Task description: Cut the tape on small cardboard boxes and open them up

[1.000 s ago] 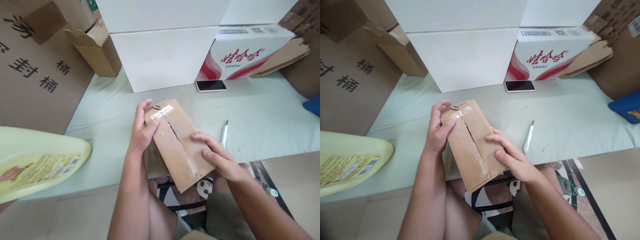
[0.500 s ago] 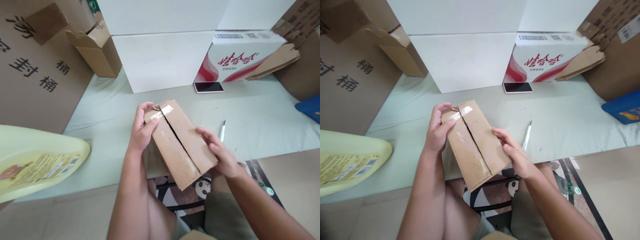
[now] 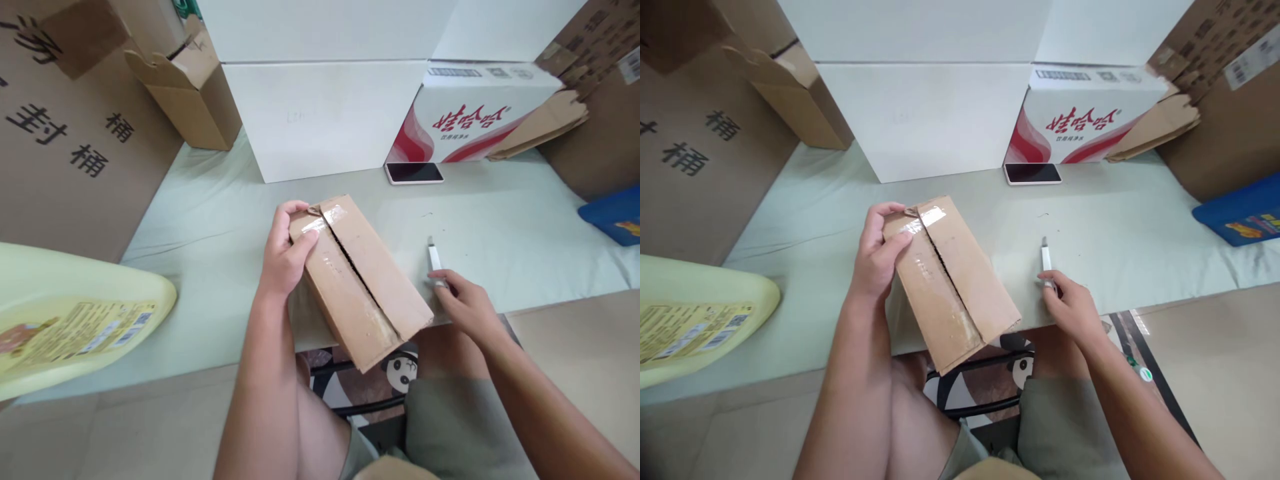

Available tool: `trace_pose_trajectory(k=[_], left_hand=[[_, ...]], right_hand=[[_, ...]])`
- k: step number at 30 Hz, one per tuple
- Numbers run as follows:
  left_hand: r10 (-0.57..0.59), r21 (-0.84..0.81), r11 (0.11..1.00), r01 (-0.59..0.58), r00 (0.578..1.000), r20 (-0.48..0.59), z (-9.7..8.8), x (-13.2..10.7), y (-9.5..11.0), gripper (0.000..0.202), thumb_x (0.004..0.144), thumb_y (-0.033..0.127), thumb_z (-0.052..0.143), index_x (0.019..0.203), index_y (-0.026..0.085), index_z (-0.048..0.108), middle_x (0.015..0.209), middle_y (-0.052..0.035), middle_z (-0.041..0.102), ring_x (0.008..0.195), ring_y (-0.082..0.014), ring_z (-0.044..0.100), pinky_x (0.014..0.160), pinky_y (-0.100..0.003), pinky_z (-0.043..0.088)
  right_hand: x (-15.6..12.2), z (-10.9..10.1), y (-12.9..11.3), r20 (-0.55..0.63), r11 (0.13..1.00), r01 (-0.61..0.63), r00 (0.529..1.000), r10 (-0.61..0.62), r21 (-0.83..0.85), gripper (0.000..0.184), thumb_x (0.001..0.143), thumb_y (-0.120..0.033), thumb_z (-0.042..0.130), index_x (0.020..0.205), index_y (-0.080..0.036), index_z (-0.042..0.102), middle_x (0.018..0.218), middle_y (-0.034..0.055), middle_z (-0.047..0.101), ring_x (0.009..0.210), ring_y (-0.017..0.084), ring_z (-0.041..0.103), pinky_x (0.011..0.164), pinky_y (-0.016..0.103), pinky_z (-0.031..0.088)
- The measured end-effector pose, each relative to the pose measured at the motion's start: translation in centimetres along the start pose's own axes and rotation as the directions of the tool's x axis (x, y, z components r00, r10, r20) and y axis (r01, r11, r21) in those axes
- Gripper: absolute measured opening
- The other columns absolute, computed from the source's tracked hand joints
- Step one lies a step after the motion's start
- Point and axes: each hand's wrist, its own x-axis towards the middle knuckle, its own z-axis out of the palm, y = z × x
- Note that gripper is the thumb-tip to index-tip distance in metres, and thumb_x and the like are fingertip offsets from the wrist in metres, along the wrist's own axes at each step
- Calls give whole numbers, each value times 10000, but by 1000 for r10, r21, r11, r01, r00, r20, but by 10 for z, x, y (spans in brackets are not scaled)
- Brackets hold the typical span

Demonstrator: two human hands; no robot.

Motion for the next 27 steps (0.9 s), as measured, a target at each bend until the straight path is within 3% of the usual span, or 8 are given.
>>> trace_pose_trajectory(k=[2,4,6,8,13,16,19,27], left_hand=[[3,-3,1000,-3,1000,0,0,0,0,378,776,351,644,1134,270,552,1109,-41,656,916,-219,603,839,-348,497],[9,6,1000,-9,1000,-1,0,-1,0,364,781,344,641,1128,271,559,1089,-36,654,889,-213,596,821,-346,494],[11,15,1000,-11,1000,-2,-1,-1,0,356,787,339,641,1129,273,566,1082,-34,657,885,-214,599,816,-346,498],[11,22,1000,-11,1000,-6,-1,0,-2,356,793,335,644,1137,274,574,1092,-35,664,902,-218,608,826,-348,506],[44,55,997,-44,999,6,-2,1,-5,346,821,344,646,1152,269,580,1180,-45,671,1009,-238,627,928,-368,516],[72,41,997,-72,997,-2,-1,1,-7,293,913,439,622,1144,262,585,1202,-62,682,1070,-248,632,964,-377,509],[61,35,998,-59,997,-52,-1,1,-7,303,951,515,588,1102,253,608,1109,-60,690,937,-226,634,871,-365,510],[-7,-18,1000,6,998,-65,0,0,-3,190,845,318,600,1024,258,616,892,-11,616,737,-179,551,725,-326,481]], right_hand=[[-1,-1,-9,-58,930,55,998,-36,364,230,808,-329,551,930,-224,715,602,-6,546,580,189,546,577,332,414],[-4,-3,-24,-161,736,203,979,-129,646,144,827,-300,569,890,-249,688,633,-18,544,565,162,548,545,310,420],[-9,-7,-46,-246,549,345,937,-247,762,102,869,-301,604,942,-294,674,666,-34,525,550,144,530,527,303,442],[-18,-10,-73,-279,467,437,886,-369,769,138,905,-331,660,1043,-338,654,695,-46,503,559,139,519,539,308,478],[-37,-9,-140,-344,463,596,782,-520,656,135,1006,-344,668,1102,-297,585,646,-70,504,496,115,497,481,278,449],[-42,1,-163,-382,452,624,765,-518,637,169,1026,-416,643,1025,-290,530,581,-89,499,398,100,449,391,259,412],[-42,11,-168,-342,496,611,776,-530,617,239,1015,-460,651,980,-284,493,550,-89,513,379,107,479,355,252,388],[-35,15,-160,-294,584,586,801,-522,561,212,1025,-458,627,988,-260,562,544,-80,517,386,99,464,374,255,339]])
